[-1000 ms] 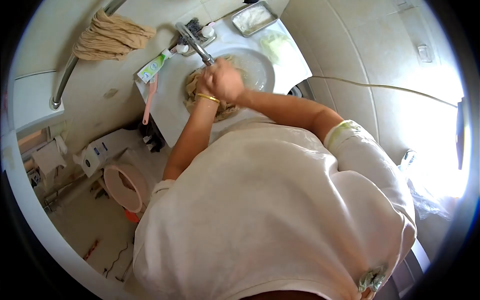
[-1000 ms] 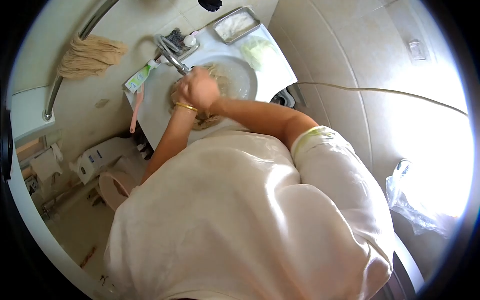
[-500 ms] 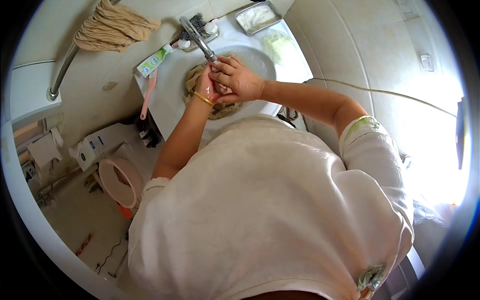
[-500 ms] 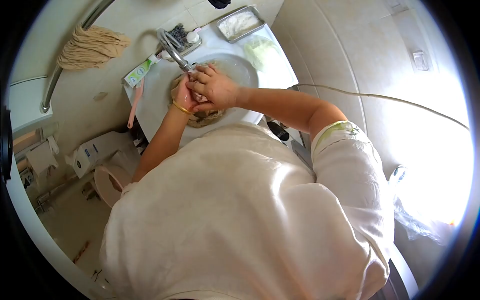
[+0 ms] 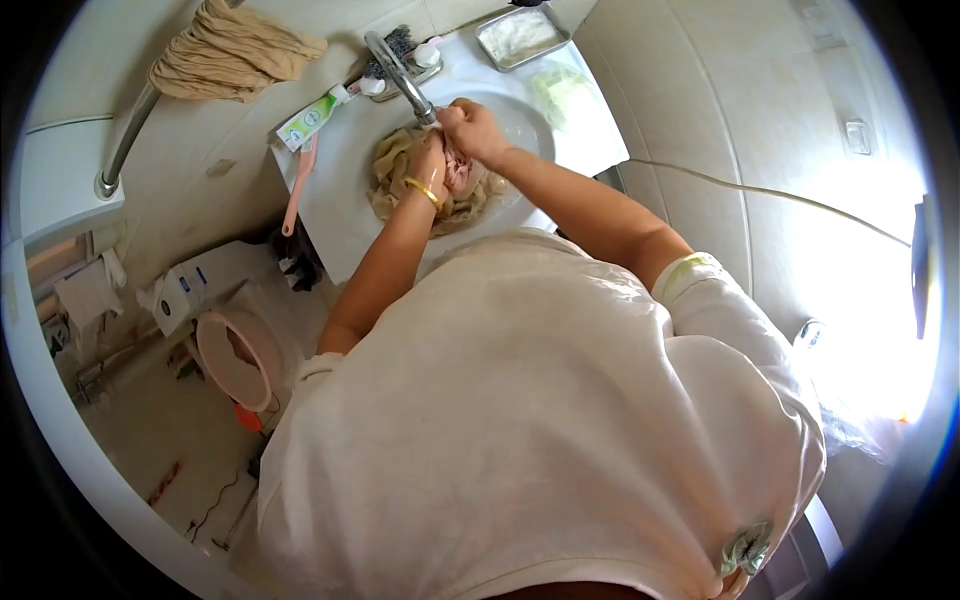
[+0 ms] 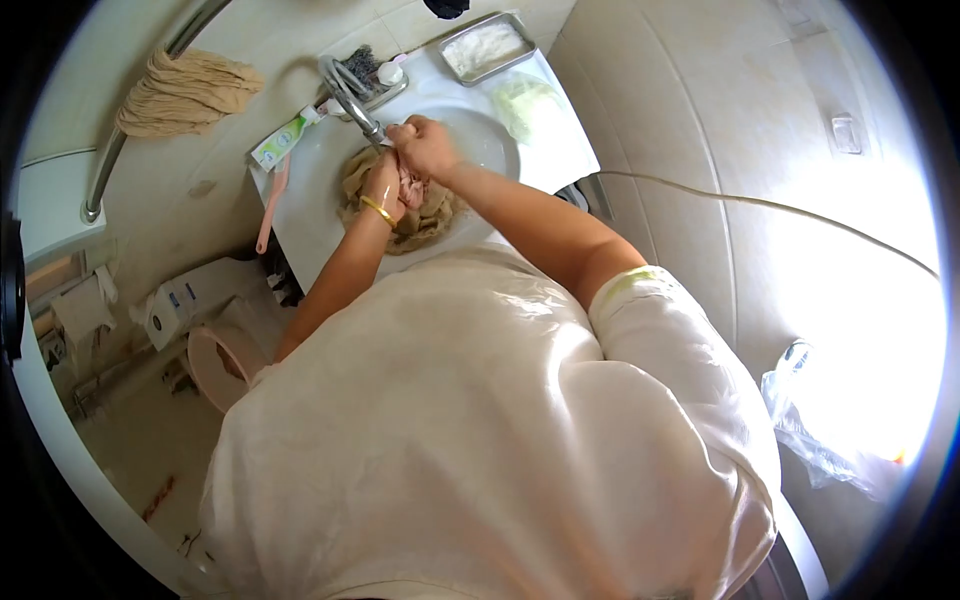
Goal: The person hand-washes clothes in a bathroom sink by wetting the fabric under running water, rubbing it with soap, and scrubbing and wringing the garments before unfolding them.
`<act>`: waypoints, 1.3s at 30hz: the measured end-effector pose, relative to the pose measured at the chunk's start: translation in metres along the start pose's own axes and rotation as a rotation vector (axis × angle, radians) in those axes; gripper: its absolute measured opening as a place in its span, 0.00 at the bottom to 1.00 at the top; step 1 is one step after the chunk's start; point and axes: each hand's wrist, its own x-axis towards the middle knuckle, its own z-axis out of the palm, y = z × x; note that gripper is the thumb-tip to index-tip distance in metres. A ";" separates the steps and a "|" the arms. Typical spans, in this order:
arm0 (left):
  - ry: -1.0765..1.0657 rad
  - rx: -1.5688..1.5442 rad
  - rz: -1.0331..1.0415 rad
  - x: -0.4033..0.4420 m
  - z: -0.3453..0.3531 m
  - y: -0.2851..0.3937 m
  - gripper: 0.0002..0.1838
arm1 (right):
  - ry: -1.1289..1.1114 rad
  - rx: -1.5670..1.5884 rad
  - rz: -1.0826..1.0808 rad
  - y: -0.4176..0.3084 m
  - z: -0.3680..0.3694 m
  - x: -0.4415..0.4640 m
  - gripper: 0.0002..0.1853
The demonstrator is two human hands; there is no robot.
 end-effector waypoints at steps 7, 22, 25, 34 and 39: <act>-0.502 0.349 0.302 -0.033 -0.015 0.043 0.25 | -0.545 0.422 0.337 0.000 -0.061 0.003 0.29; -0.581 -0.382 -0.065 -0.048 -0.037 0.027 0.31 | -0.554 1.066 0.058 -0.022 -0.058 -0.014 0.23; -0.626 -0.521 -0.184 -0.046 -0.009 0.020 0.41 | -0.529 1.308 0.147 -0.020 -0.044 -0.022 0.21; -0.974 -0.563 -0.048 0.033 -0.022 -0.017 0.33 | 0.179 -0.513 -0.797 0.007 0.019 -0.057 0.13; -0.203 -0.129 -0.124 -0.004 0.007 0.007 0.23 | 0.412 -0.608 -0.379 0.006 0.002 0.014 0.16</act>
